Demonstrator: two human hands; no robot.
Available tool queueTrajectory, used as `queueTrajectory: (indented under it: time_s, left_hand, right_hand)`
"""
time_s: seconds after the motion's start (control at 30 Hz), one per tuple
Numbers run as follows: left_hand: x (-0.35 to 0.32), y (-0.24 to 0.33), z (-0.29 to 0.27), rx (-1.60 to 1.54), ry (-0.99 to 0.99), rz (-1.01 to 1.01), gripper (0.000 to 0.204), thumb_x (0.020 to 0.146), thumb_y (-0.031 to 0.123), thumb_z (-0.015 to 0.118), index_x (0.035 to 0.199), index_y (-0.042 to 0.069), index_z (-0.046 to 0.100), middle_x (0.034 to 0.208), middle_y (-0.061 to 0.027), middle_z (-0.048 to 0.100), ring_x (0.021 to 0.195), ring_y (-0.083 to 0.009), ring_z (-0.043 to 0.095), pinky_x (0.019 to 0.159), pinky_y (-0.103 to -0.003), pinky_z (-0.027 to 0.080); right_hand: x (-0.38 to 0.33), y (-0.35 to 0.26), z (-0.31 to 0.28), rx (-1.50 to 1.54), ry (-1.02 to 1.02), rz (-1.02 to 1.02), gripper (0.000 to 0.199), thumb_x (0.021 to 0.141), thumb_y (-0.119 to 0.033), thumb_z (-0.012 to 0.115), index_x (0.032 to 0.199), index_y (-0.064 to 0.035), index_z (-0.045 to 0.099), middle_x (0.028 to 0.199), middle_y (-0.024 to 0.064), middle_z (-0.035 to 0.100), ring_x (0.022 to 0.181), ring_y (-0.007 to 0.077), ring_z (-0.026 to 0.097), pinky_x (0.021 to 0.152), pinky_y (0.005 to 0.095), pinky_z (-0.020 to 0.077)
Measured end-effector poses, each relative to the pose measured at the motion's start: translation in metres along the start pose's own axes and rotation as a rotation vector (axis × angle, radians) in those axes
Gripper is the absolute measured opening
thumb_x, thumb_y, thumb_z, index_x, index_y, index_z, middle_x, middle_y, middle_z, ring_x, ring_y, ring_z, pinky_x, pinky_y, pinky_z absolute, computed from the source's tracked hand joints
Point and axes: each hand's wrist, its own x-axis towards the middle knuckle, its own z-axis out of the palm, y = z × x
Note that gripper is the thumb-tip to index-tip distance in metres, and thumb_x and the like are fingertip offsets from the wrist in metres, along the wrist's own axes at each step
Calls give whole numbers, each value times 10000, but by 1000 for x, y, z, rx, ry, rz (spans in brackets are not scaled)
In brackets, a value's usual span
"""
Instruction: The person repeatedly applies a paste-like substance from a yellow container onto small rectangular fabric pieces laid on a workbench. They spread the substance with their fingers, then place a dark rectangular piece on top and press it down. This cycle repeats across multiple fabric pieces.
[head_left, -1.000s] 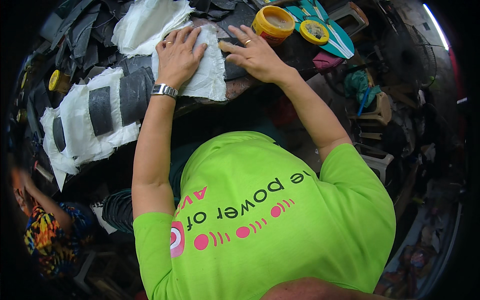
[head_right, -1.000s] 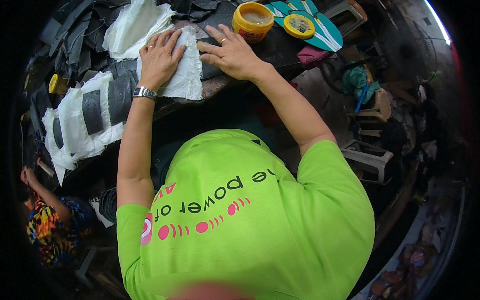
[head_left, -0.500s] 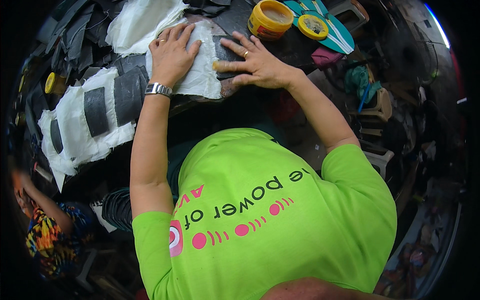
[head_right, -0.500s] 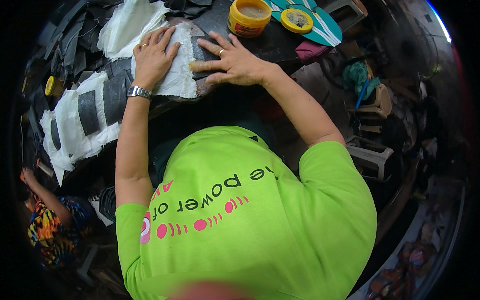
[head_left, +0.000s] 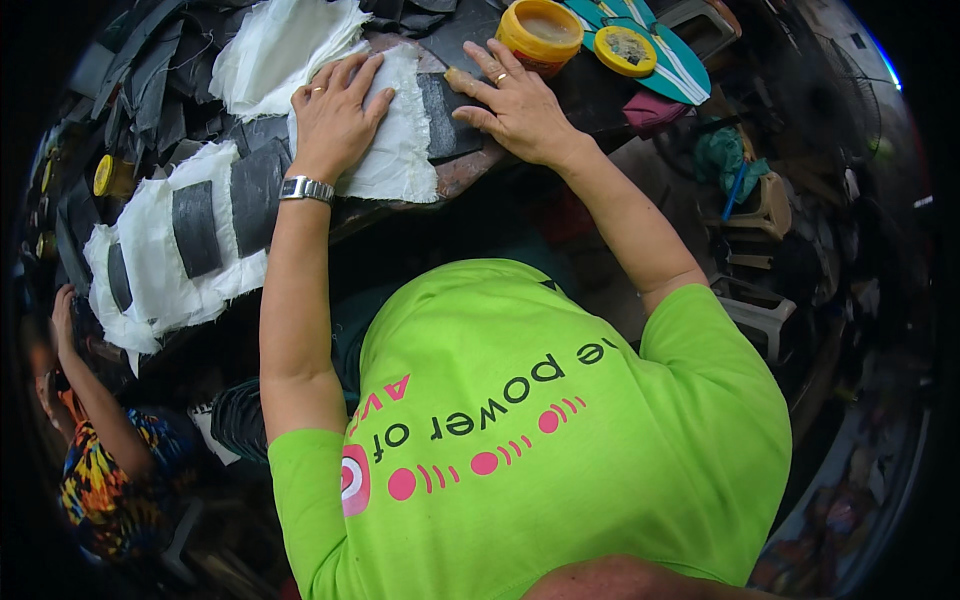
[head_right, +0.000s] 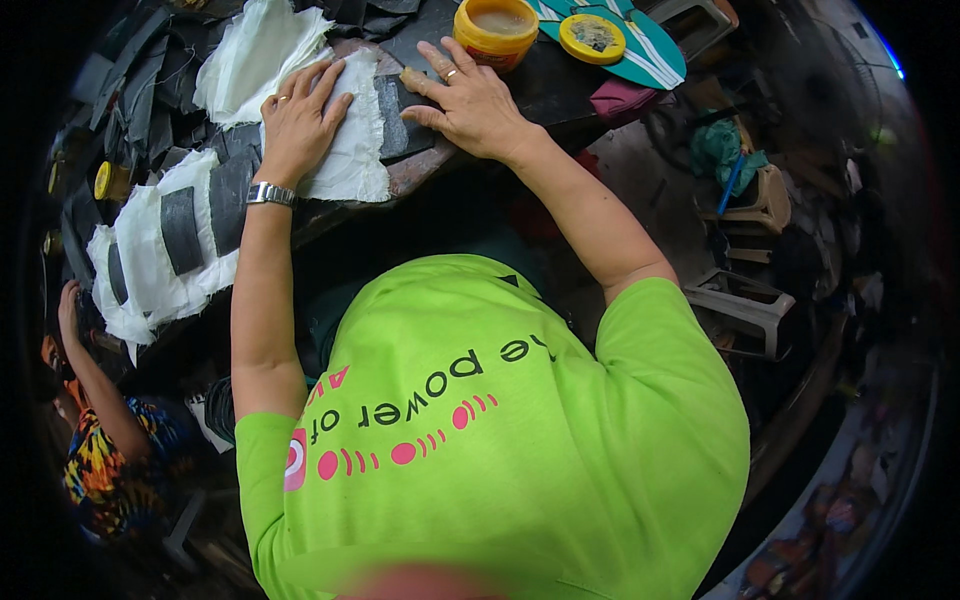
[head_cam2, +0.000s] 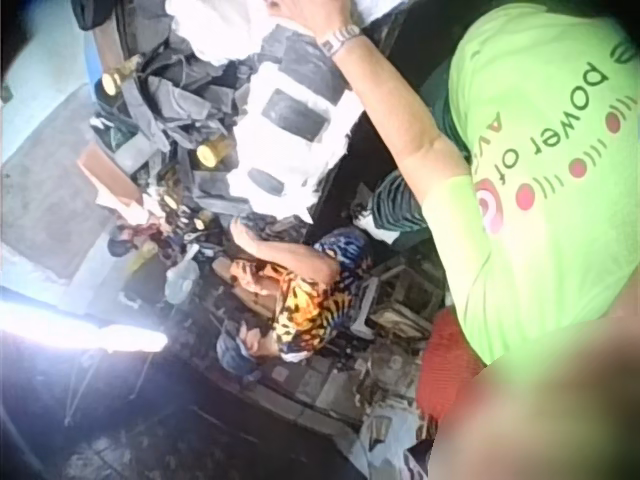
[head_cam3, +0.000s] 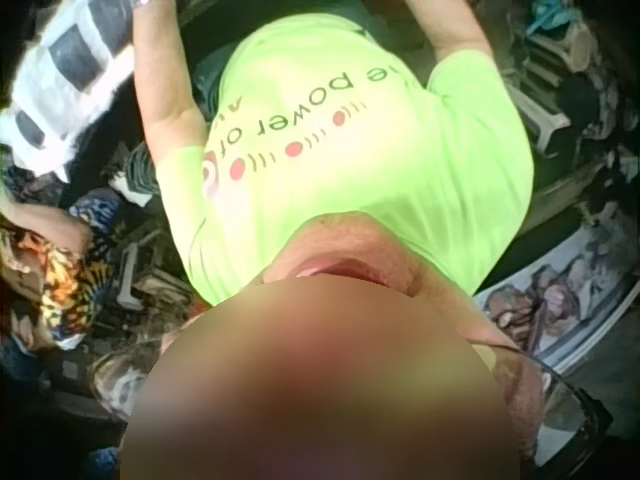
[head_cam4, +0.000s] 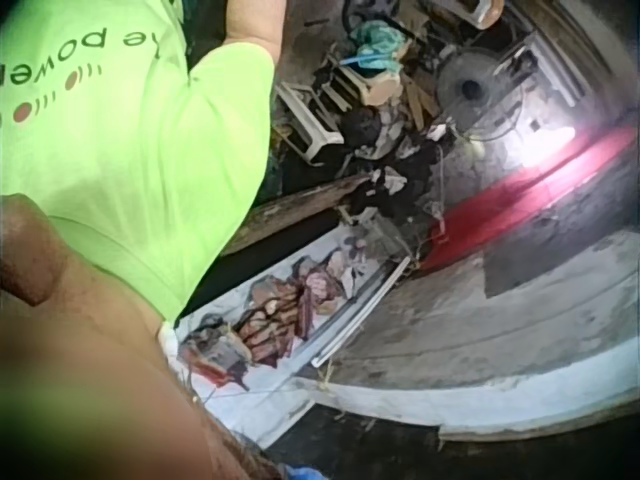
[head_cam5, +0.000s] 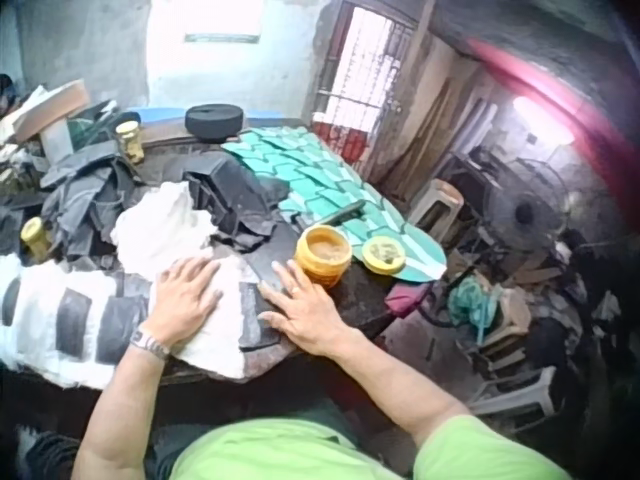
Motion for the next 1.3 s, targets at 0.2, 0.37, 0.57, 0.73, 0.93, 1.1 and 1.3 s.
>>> queueTrajectory:
  time_s: [0.2, 0.37, 0.57, 0.73, 0.93, 1.1, 1.3]
  left_hand:
    - [1, 0, 1, 29, 2, 6, 533, 959, 483, 509, 1435, 245, 528, 1463, 0, 509, 1374, -206, 410, 1064, -460, 268]
    - [0, 0, 0, -2, -2, -5, 531, 957, 486, 510, 1432, 251, 531, 1465, 2, 505, 1377, -204, 406, 1062, -463, 267]
    - [1, 1, 2, 35, 10, -6, 530, 957, 485, 513, 1433, 253, 529, 1457, 0, 513, 1371, -209, 416, 1063, -470, 273]
    - [0, 0, 2, 16, 5, -6, 535, 954, 485, 513, 1436, 253, 527, 1459, -2, 512, 1371, -213, 416, 1068, -474, 272]
    - [1, -1, 4, 18, 15, -1, 538, 954, 484, 513, 1441, 255, 522, 1463, -3, 510, 1374, -207, 414, 1070, -476, 270]
    - [0, -1, 4, 31, 9, -7, 537, 954, 483, 512, 1442, 260, 522, 1461, -1, 510, 1373, -205, 414, 1073, -475, 266]
    - [0, -1, 6, 25, 9, -9, 536, 954, 486, 515, 1438, 257, 528, 1457, -2, 513, 1373, -206, 413, 1071, -479, 266]
  right_hand:
    - [9, 13, 6, -47, -90, -72, 552, 998, -617, 385, 1509, -407, 401, 1654, 89, 203, 1526, 331, 142, 1175, 540, 226]
    - [-3, 21, -6, 147, -193, -218, 534, 982, -640, 391, 1493, -490, 382, 1675, 70, 118, 1536, 358, 49, 1198, 585, 132]
    - [-30, 9, -23, 394, -253, -288, 422, 963, -646, 437, 1248, -446, 675, 1641, 52, 248, 1534, 332, 71, 1217, 584, 35]
    - [-14, 20, -15, 866, 29, -83, 518, 1029, -563, 394, 1290, -222, 685, 1600, 128, 318, 1480, 350, 258, 1215, 454, 185]
    - [-10, 12, 12, 385, 23, 61, 505, 1037, -531, 396, 1386, -228, 601, 1610, 145, 292, 1478, 383, 253, 1206, 478, 210]
    - [-29, 11, -2, 342, -19, -35, 408, 1011, -480, 495, 1363, -318, 621, 1613, 89, 311, 1501, 369, 197, 1209, 494, 180]
    - [-53, -5, -28, 450, -69, -256, 410, 987, -508, 527, 1252, -258, 714, 1581, 86, 381, 1488, 360, 235, 1209, 504, 157]
